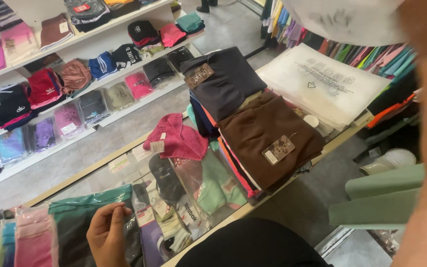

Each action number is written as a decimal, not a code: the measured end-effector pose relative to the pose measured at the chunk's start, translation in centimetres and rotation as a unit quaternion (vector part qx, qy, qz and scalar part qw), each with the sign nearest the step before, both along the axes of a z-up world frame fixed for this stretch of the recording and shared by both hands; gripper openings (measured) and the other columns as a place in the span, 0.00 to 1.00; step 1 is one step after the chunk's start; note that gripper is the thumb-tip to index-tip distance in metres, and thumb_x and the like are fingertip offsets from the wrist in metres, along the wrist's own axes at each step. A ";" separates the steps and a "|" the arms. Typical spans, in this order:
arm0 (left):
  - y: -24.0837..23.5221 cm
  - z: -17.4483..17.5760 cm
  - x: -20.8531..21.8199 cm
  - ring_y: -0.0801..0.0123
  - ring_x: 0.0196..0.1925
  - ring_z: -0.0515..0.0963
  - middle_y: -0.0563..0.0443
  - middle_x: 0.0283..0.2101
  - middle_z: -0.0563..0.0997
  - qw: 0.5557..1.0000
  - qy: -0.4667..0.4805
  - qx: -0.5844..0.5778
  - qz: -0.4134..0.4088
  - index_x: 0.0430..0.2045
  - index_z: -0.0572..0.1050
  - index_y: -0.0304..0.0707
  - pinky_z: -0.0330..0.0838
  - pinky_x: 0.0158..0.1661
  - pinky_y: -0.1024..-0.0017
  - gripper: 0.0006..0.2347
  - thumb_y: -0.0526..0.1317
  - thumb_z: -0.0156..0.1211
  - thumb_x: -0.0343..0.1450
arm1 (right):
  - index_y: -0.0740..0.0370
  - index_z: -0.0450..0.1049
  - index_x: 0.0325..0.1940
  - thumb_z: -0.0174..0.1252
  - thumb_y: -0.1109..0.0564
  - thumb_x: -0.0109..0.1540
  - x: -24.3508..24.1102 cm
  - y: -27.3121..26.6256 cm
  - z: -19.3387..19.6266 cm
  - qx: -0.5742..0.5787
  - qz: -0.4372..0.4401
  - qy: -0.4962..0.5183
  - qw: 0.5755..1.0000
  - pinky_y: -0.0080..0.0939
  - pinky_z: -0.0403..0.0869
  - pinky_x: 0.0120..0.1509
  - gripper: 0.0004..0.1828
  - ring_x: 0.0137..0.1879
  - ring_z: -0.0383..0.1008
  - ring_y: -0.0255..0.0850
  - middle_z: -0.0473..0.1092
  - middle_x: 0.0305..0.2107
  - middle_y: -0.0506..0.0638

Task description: Bagging folded clothing items into plastic sleeves and organizing them on a counter

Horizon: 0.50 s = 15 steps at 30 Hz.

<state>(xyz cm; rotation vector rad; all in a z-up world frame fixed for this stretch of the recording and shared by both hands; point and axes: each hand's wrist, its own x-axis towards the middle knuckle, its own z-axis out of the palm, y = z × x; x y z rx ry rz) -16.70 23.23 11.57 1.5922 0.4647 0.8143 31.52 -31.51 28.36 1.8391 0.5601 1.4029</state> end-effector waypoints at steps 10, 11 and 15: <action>0.4 -3.6 -1.1 0.70 0.36 0.79 0.43 0.31 0.81 0.998 0.047 0.033 0.027 0.40 0.78 0.28 0.74 0.45 0.76 0.05 0.32 0.56 0.77 | 0.57 0.79 0.56 0.54 0.71 0.70 -4.4 -5.4 -22.0 0.298 0.371 0.432 0.766 0.63 0.66 0.66 0.16 0.60 0.72 0.61 0.75 0.52 0.58; 0.5 -3.9 -1.2 0.69 0.35 0.79 0.43 0.30 0.80 0.998 0.046 0.036 0.028 0.40 0.78 0.28 0.74 0.44 0.77 0.05 0.31 0.56 0.77 | 0.53 0.78 0.60 0.52 0.63 0.73 -5.0 -6.8 -24.1 0.325 0.334 0.445 0.765 0.67 0.62 0.76 0.14 0.71 0.67 0.65 0.72 0.58 0.57; 0.1 -4.5 -1.6 0.70 0.36 0.80 0.43 0.31 0.81 0.998 0.058 0.019 0.036 0.40 0.79 0.28 0.75 0.45 0.76 0.05 0.33 0.58 0.77 | 0.42 0.78 0.57 0.54 0.70 0.59 -7.6 -9.3 -26.6 0.408 0.254 0.474 0.738 0.66 0.49 0.81 0.28 0.82 0.53 0.64 0.70 0.65 0.48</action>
